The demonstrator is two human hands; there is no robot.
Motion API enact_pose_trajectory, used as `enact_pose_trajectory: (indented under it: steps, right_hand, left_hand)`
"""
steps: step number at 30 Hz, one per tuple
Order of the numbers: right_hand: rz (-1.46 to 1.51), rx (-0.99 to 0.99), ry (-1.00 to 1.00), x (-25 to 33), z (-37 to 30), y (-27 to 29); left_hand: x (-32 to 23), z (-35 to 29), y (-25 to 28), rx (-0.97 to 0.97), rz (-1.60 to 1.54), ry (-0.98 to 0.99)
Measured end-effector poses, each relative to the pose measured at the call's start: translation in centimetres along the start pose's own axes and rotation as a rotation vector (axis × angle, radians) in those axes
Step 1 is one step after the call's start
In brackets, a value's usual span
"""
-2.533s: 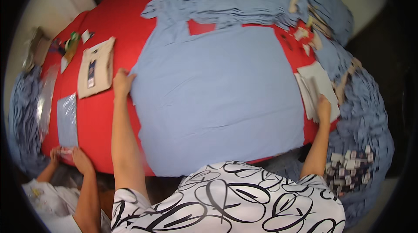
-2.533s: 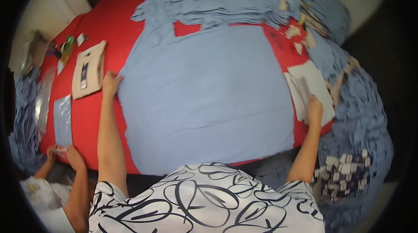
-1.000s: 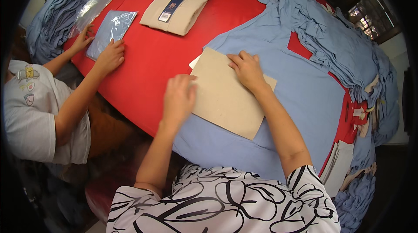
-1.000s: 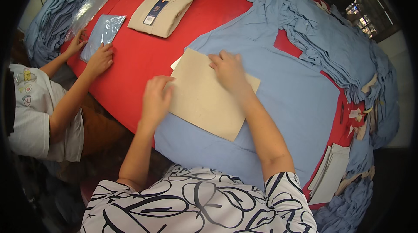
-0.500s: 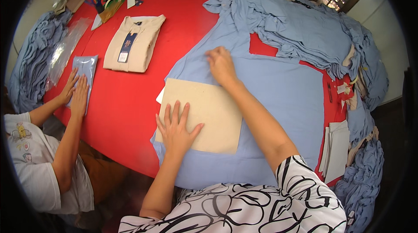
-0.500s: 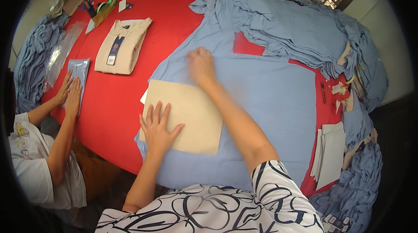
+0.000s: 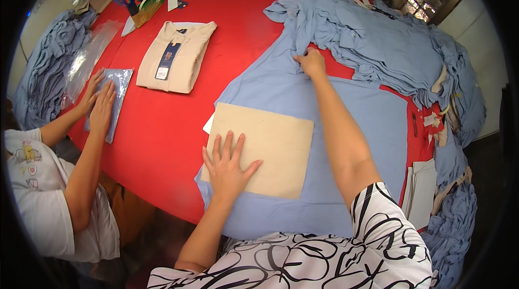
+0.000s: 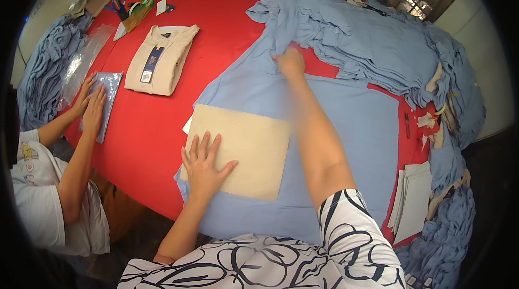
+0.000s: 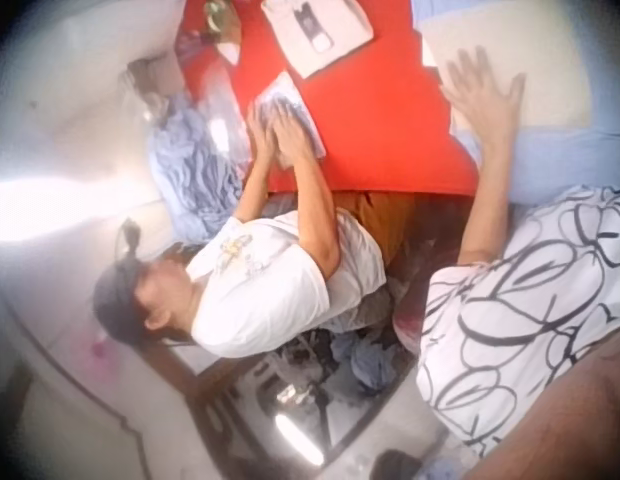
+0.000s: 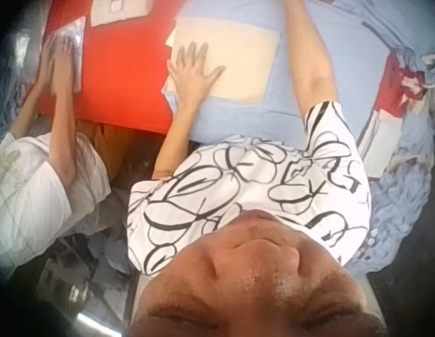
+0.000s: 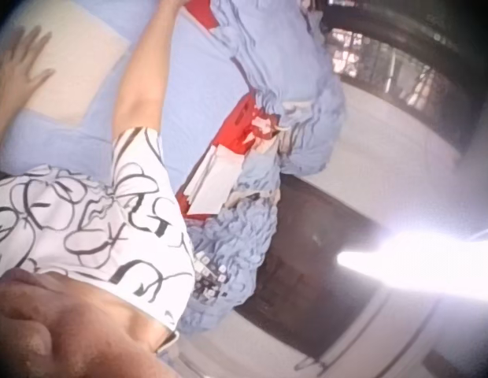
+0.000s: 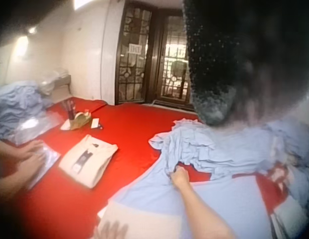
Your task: The person folds shirts on a red surface, using a cardboard template to guide the folds and then passing the folded items to another person.
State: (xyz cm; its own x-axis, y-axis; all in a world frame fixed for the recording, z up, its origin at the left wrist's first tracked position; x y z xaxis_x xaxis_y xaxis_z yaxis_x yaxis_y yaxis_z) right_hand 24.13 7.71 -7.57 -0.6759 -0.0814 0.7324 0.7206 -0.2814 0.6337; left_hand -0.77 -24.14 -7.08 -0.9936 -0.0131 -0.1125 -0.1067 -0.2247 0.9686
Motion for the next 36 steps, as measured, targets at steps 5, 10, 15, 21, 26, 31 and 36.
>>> enact_pose_trajectory:
  steps: [5, 10, 15, 21, 26, 31, 36]
  right_hand:
    - [0.182, 1.117, 0.280, 16.7, -14.4, 1.3]
    - [0.575, 0.663, 0.327, 15.7, -17.4, 0.5]
    - [-0.066, 0.605, 0.644, 15.1, -28.1, -5.8]
    - [0.424, 1.019, 0.055, 10.8, -27.7, -2.1]
    - [-0.534, 0.056, 0.438, -3.2, -16.6, 17.1]
    - [-0.631, -0.063, 0.318, -12.1, -20.2, 30.3]
    - [-0.668, -0.084, -0.202, -14.4, -30.4, 39.6]
  left_hand:
    - [1.0, -0.6, -0.3, 0.003, -0.022, 0.046]
    - [2.6, -1.9, -2.2, -0.036, -0.139, 0.073]
    - [2.3, -1.1, -1.9, -0.116, 0.111, 0.085]
    - [0.4, -1.1, -1.0, -0.117, 0.157, -0.062]
    - [-0.4, -1.2, 1.1, -0.149, -0.092, -0.074]
    - [-0.4, -1.2, 0.5, -0.176, -0.104, -0.060]
    - [0.4, -1.6, -0.2, -0.093, -0.140, 0.021]
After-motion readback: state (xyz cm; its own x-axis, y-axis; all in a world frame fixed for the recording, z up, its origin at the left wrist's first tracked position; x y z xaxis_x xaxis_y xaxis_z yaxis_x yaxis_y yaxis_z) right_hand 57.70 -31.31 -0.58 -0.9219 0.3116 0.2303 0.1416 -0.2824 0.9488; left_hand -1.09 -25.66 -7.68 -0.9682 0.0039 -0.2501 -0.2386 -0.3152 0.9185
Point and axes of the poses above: each hand's wrist, its own z-axis towards the middle knuckle, its own y-axis out of the back of the hand, x = y × z, the point moved 10 cm from there along z, towards the middle knuckle, and after that the axes turned 13 degrees about z, right-handed, at the moved point
